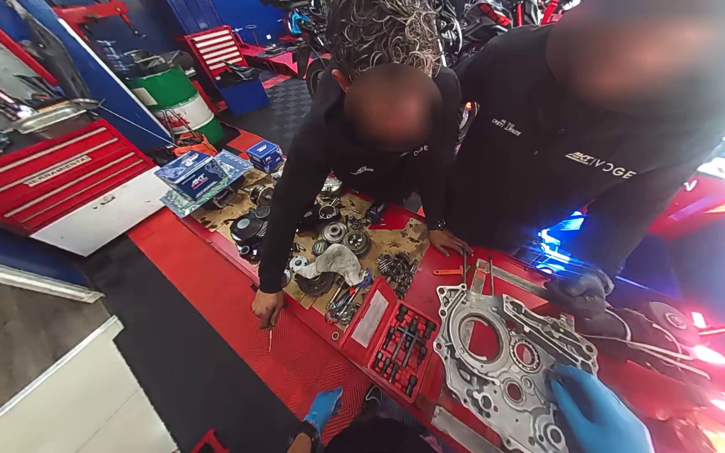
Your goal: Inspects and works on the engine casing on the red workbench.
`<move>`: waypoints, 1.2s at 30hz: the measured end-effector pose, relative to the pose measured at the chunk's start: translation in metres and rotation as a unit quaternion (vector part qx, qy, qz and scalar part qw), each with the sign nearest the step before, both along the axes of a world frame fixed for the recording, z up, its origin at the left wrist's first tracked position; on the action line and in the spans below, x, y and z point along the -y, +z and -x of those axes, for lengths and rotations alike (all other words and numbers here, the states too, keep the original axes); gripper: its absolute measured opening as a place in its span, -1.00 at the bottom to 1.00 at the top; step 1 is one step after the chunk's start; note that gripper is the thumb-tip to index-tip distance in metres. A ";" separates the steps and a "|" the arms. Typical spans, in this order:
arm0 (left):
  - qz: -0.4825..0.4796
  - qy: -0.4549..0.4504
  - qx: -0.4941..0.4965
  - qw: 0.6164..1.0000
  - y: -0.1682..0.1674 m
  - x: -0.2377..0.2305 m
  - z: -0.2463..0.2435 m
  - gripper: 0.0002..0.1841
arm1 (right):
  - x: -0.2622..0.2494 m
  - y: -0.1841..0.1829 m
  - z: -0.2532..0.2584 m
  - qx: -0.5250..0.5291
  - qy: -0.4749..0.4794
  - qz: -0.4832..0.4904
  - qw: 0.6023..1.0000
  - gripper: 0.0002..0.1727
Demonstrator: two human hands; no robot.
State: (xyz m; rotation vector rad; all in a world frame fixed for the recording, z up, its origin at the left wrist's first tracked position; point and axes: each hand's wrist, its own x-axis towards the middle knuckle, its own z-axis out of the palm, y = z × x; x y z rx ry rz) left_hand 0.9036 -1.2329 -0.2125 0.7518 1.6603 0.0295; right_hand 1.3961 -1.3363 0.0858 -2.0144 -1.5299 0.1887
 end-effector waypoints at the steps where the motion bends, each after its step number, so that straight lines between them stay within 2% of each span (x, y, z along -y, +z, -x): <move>1: 0.000 0.002 -0.001 1.000 0.000 0.000 0.000 -0.44 | 0.000 0.000 0.000 0.000 0.000 0.000 1.000 -0.74; 16: 0.007 0.017 0.005 1.000 -0.007 -0.003 -0.001 -0.45 | 0.000 -0.001 -0.001 0.008 0.000 0.004 1.000 -0.74; 22: 0.011 0.036 0.014 0.999 0.002 -0.005 -0.003 -0.43 | -0.001 0.001 0.000 0.010 0.001 0.005 1.000 -0.73; 24: 0.002 0.140 0.066 0.988 0.015 -0.007 -0.006 -0.28 | -0.001 0.003 -0.001 0.006 -0.001 0.007 1.000 -0.72; 27: -0.032 0.390 0.168 0.905 0.022 -0.008 -0.002 -0.09 | 0.002 0.005 0.000 -0.007 0.007 0.018 1.000 -0.69; 29: -0.063 0.454 0.187 0.869 0.025 -0.012 0.006 -0.05 | 0.002 0.002 0.000 -0.017 0.017 0.022 0.999 -0.68; 30: -0.079 0.455 0.180 0.869 0.026 -0.016 0.008 -0.07 | 0.001 -0.001 -0.003 -0.020 0.019 0.021 0.999 -0.69; 32: -0.092 0.378 0.119 0.914 0.024 -0.017 0.011 -0.19 | 0.000 -0.005 -0.007 -0.015 0.020 0.024 0.999 -0.69; 34: -0.070 0.201 0.026 0.977 0.016 -0.010 0.014 -0.32 | 0.000 -0.007 -0.009 -0.007 0.017 0.029 0.999 -0.70; 36: -0.023 0.058 -0.017 0.998 0.004 -0.005 0.013 -0.37 | -0.002 -0.008 -0.009 -0.005 0.013 0.036 0.999 -0.71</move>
